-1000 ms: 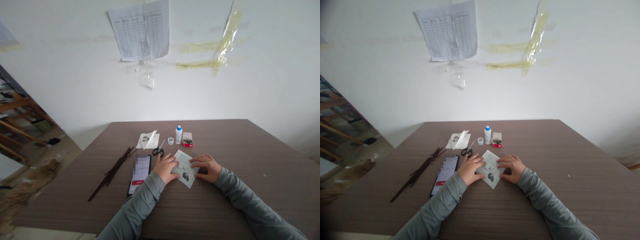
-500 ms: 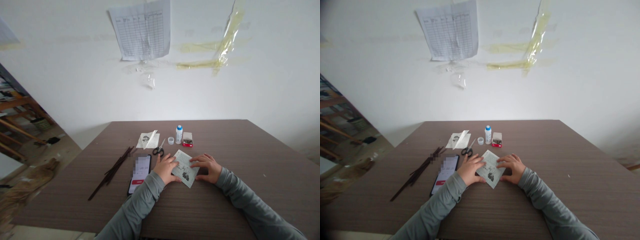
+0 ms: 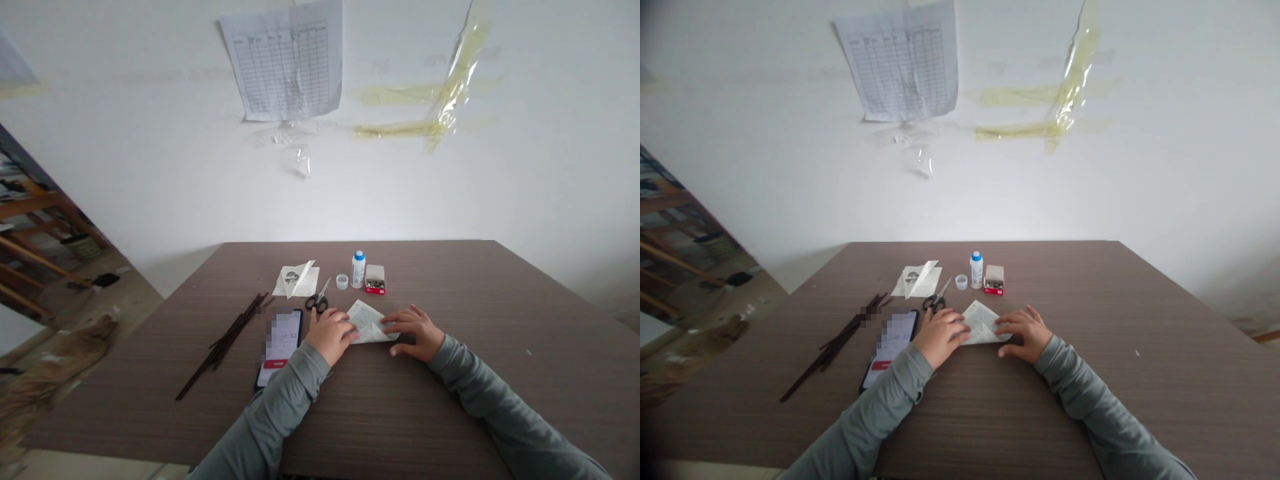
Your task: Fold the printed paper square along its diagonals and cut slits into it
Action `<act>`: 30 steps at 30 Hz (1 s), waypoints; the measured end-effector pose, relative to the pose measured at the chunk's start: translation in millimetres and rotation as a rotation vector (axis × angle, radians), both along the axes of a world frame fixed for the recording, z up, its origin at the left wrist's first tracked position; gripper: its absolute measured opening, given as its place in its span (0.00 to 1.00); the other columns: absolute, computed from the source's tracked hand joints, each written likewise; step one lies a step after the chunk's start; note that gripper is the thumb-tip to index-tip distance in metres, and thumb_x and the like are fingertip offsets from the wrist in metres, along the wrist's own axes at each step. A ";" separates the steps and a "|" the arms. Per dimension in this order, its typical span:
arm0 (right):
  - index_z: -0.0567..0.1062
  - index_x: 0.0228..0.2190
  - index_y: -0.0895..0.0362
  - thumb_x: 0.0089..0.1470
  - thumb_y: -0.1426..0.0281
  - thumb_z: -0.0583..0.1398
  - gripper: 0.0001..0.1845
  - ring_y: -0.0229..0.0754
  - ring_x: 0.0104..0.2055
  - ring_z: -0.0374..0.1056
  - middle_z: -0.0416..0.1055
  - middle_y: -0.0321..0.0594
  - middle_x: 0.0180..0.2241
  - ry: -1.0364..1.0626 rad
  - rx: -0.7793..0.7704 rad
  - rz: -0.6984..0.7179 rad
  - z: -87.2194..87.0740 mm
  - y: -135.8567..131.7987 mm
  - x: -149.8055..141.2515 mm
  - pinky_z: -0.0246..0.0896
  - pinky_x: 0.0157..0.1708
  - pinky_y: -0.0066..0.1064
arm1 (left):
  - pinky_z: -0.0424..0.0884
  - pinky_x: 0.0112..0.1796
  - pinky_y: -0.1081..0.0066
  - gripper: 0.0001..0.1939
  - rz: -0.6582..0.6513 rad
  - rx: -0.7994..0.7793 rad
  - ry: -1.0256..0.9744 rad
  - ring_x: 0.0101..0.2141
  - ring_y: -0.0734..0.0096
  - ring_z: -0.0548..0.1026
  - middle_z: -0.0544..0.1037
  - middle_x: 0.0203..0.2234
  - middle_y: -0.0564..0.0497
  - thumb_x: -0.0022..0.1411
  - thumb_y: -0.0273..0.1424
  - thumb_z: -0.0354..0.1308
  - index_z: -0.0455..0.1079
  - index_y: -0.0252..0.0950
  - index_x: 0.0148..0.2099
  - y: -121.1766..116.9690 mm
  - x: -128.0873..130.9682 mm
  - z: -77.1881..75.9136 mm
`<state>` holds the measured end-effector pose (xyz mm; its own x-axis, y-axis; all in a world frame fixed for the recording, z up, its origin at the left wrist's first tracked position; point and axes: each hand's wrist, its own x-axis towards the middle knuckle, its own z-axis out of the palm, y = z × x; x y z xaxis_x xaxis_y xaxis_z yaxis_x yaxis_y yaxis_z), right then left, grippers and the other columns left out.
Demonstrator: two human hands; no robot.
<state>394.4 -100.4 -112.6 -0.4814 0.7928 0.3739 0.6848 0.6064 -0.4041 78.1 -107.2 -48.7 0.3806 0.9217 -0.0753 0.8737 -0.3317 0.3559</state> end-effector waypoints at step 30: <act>0.91 0.57 0.45 0.84 0.56 0.65 0.14 0.53 0.44 0.91 0.94 0.40 0.42 0.028 0.111 -0.157 -46.9 23.7 -2.5 0.82 0.62 0.53 | 0.61 0.88 0.27 0.32 0.182 0.011 -0.057 0.73 0.48 0.88 0.96 0.63 0.44 0.84 0.23 0.71 0.80 0.47 0.82 -7.8 14.4 16.6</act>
